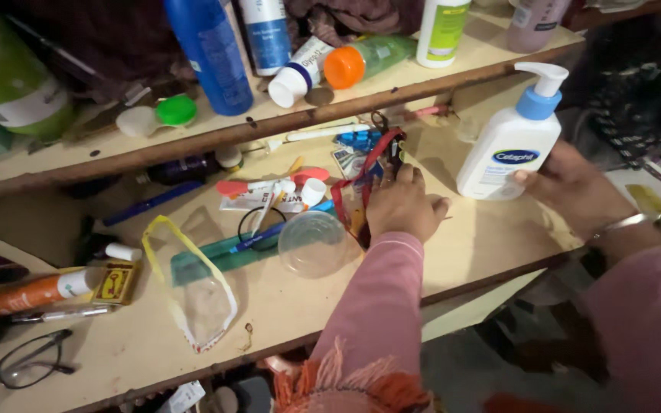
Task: The person picks up various personal care and cosmetic items from a cluttered vanity surface, including a face mask packet, nail polish, combs, a bottle, and pens. They examine each item briefly and place them into an open drawer below. The person continues to sort through the items, moving them from the surface into the drawer.
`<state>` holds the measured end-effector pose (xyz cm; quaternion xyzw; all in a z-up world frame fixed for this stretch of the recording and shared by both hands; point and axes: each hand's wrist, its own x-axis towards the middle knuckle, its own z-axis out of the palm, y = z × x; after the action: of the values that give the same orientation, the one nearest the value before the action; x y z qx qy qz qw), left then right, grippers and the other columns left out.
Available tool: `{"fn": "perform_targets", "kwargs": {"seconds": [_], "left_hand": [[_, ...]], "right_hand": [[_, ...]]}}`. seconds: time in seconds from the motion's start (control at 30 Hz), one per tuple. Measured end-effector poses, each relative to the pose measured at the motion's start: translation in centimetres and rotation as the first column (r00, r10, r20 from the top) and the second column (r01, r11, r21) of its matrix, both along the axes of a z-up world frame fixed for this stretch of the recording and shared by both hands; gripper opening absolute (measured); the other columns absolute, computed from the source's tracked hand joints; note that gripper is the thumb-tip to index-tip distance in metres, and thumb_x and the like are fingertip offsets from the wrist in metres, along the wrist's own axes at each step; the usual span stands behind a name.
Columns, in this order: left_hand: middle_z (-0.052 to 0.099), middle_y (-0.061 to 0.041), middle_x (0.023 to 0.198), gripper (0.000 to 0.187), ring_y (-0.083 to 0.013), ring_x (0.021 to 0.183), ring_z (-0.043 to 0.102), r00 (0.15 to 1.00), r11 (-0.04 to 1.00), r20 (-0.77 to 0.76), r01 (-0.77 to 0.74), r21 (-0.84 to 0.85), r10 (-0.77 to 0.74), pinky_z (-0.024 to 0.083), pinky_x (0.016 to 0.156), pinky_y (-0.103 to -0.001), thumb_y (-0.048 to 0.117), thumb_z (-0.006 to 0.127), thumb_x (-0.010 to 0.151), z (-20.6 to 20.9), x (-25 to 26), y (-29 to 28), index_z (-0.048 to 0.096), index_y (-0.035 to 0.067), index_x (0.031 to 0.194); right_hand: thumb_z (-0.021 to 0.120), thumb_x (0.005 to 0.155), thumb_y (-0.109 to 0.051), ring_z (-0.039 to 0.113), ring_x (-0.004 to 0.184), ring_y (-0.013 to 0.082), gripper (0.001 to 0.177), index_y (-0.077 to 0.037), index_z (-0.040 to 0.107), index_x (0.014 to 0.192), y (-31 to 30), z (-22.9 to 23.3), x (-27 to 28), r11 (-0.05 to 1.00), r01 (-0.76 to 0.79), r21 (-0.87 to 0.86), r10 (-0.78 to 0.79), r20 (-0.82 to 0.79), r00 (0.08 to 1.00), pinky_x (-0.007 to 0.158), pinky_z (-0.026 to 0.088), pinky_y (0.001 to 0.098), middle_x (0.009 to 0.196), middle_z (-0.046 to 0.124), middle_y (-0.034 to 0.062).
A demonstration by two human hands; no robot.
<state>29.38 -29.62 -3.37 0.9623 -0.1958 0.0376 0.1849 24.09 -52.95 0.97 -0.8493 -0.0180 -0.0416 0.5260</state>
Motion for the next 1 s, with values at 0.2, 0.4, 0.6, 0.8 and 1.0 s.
{"fn": "perform_targets", "kwargs": {"seconds": [0.2,0.4,0.6,0.8,1.0], "left_hand": [[0.056,-0.007,0.139,0.073,-0.0301,0.135,0.048,1.000,0.999,0.010,-0.003,-0.041,0.003,0.038,0.111,-0.042,0.058,0.066,0.084,0.1,-0.2,0.3,0.061,0.004,0.132],[0.056,-0.007,0.139,0.074,-0.0301,0.136,0.049,0.999,1.000,-0.046,0.007,0.000,-0.007,0.037,0.114,-0.043,0.060,0.064,0.087,0.3,-0.1,0.3,0.060,0.004,0.136],[0.052,-0.007,0.142,0.074,-0.0313,0.137,0.046,1.000,1.000,-0.011,0.008,0.022,-0.008,0.034,0.114,-0.046,0.062,0.065,0.084,0.7,-0.4,0.4,0.062,0.006,0.134],[0.047,-0.007,0.150,0.067,-0.0329,0.138,0.044,0.999,1.000,-0.034,0.015,0.002,-0.015,0.033,0.116,-0.046,0.061,0.067,0.084,1.4,-0.7,0.7,0.068,0.008,0.126],[0.043,-0.007,0.155,0.062,-0.0337,0.140,0.044,0.997,1.000,-0.069,0.023,0.013,-0.022,0.032,0.116,-0.047,0.060,0.066,0.086,1.6,-0.8,0.8,0.071,0.009,0.121]], "right_hand": [[0.061,0.094,-0.009,0.060,0.122,0.0158,0.044,-0.009,0.050,0.136,-1.4,0.8,3.2,0.994,0.044,0.095,-0.022,-0.217,0.976,0.099,0.054,0.0355,0.132,0.064,0.0016],[0.064,0.098,-0.005,0.058,0.118,0.0191,0.048,-0.003,0.049,0.144,-1.3,-1.2,3.0,0.998,0.038,0.042,-0.040,0.058,0.998,0.098,0.050,0.0357,0.134,0.061,0.0108],[0.095,0.086,-0.017,0.051,0.138,0.0360,0.104,0.002,0.022,0.156,4.0,-4.1,3.7,0.933,0.353,-0.066,-0.238,0.621,0.747,0.116,0.047,0.0443,0.150,0.042,0.0235],[0.098,0.080,-0.022,0.046,0.137,0.0457,0.115,0.004,0.017,0.157,5.4,-3.5,5.4,0.781,0.582,-0.224,-0.369,0.587,0.721,0.119,0.039,0.0497,0.146,0.043,0.0315],[0.099,0.078,-0.023,0.041,0.139,0.0499,0.133,0.004,0.001,0.164,5.8,-3.7,4.1,0.769,0.593,-0.237,-0.409,0.532,0.742,0.120,0.035,0.0506,0.153,0.040,0.0354]]}}
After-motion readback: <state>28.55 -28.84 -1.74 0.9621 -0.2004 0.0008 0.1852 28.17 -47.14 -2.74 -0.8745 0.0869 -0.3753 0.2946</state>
